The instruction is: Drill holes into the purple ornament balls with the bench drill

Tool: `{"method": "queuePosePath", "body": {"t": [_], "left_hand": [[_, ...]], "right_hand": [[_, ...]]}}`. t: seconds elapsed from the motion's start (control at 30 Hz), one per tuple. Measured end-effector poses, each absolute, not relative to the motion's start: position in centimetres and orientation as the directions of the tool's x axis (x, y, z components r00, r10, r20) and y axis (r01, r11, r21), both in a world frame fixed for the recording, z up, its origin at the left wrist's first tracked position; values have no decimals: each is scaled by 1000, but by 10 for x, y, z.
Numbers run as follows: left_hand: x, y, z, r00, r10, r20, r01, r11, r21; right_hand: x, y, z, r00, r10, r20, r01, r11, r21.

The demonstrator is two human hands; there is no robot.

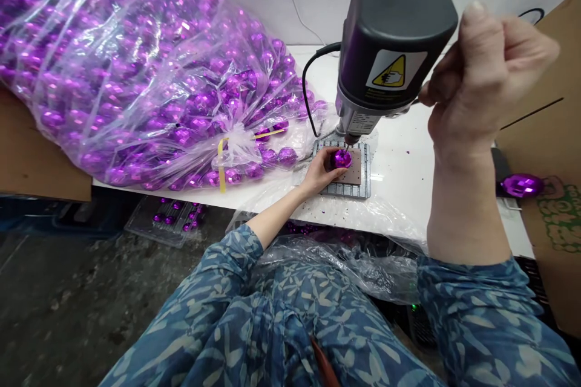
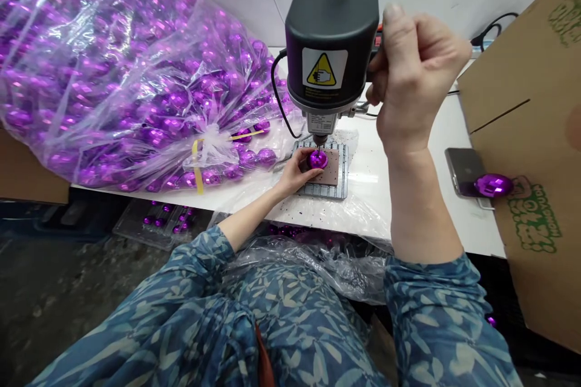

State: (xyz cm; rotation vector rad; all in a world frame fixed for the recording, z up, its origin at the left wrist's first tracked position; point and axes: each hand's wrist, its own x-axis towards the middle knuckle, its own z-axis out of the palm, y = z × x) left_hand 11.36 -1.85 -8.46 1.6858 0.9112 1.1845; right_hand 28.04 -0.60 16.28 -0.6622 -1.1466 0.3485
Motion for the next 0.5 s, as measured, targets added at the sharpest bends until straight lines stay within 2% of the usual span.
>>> {"method": "queuePosePath", "body": {"t": [0.07,0.17,0.2,0.27,0.3,0.37,0.43,0.5], "left_hand": [[113,-26,-84,216,913,347,107,-375,921],[102,-56,-85,112,864,491,187,-504,843],[94,-71,-87,134,829,544,204,-560,803],[75,-107,-91,308,758,575,198,-642,740],[64,-125,-95,448,728,518,194,-645,739],[44,-159,-104,691,666,280,233,-572,786],[30,-184,-120,761,648,31,330,-429,841],[23,-199,-141,751,652,-101,345,-257,903]], "right_hand": [[285,5,169,336,651,681,28,716,-698],[290,11,169,288,676,678,4,707,-707],[290,11,169,285,669,687,2,716,-698],[288,7,170,291,661,692,-15,726,-688],[286,5,171,286,667,688,-27,723,-690],[281,1,174,293,665,687,-50,728,-684],[277,-3,177,307,668,678,-59,724,-687],[274,-5,178,352,667,656,-58,715,-697]]}}
